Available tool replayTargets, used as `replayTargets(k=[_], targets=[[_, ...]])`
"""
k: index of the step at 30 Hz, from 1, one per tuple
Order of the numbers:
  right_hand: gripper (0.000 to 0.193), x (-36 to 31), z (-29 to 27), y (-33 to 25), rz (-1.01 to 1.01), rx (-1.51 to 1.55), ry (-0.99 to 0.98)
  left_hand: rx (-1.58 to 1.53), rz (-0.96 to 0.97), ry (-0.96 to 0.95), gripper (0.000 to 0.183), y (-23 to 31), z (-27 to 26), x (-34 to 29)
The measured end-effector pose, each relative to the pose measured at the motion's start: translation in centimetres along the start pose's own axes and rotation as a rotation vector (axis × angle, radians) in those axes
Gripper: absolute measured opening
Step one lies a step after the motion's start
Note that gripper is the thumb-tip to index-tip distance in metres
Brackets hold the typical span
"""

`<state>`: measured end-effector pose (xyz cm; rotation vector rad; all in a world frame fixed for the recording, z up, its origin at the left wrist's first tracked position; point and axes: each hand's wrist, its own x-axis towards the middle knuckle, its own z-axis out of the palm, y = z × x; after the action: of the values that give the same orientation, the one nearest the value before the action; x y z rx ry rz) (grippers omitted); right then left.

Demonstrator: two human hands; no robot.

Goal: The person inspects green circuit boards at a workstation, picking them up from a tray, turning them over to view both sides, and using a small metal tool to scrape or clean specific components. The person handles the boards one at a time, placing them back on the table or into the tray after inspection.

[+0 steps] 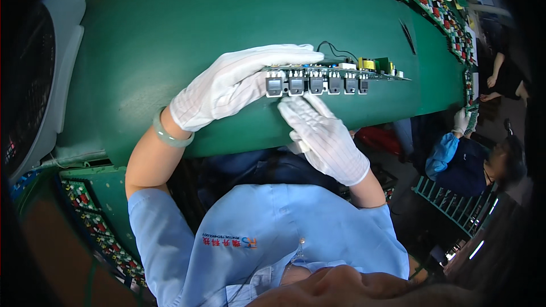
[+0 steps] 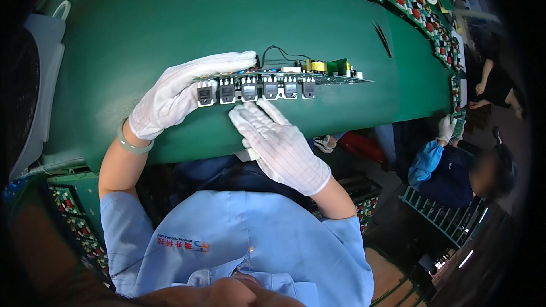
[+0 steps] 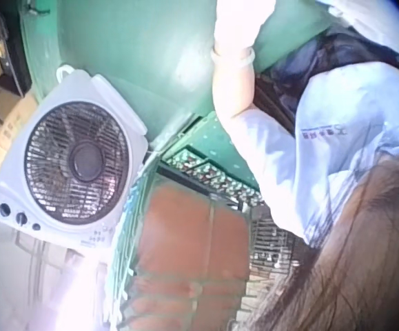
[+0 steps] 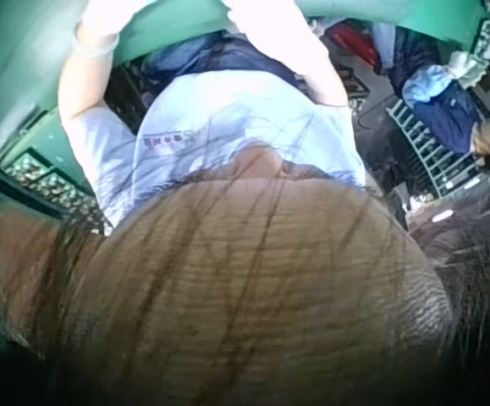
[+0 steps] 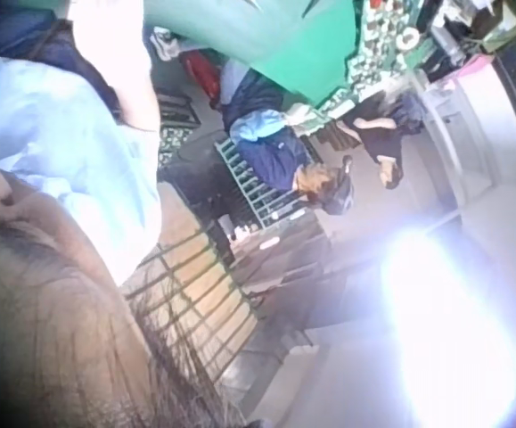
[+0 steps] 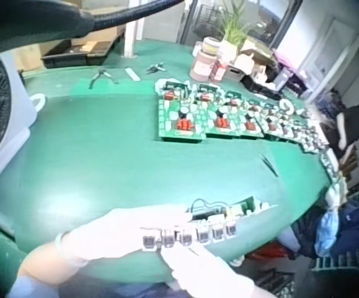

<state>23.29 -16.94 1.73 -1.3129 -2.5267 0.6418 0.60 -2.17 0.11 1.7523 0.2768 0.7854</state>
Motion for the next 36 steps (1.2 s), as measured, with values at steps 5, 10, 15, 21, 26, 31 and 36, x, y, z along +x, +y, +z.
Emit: replayTargets(k=[5,10,15,21,26,31,36], targets=[[0.069,-1.6,0.3,0.8,0.173,-0.213,0.065,0.037,-0.023,-0.032,0.077,-0.1,0.0,0.1],[0.06,-1.7,1.2,1.7,0.183,-0.2,0.063,-0.048,-0.002,0.03,0.059,0.0,0.3,0.5],[0.047,-2.9,-1.0,3.0,0.12,0.219,0.338,0.225,0.019,-0.034,0.066,-0.4,-0.5,1.2],[0.046,-4.5,-0.2,0.7,0.63,0.255,0.594,-0.294,-0.336,0.061,0.045,-0.3,2.6,0.3],[0.052,-3.9,0.6,1.2,0.42,0.146,0.621,-0.5,-0.25,0.072,0.045,-0.8,3.1,0.2],[0.042,-3.0,-1.4,1.3,0.284,-0.151,0.422,-0.536,-0.451,0.092,0.041,-2.3,2.5,-0.7],[0.045,-0.5,-1.5,0.6,0.318,-0.082,0.443,-0.594,-0.271,0.073,0.056,-3.4,1.8,-1.6]])
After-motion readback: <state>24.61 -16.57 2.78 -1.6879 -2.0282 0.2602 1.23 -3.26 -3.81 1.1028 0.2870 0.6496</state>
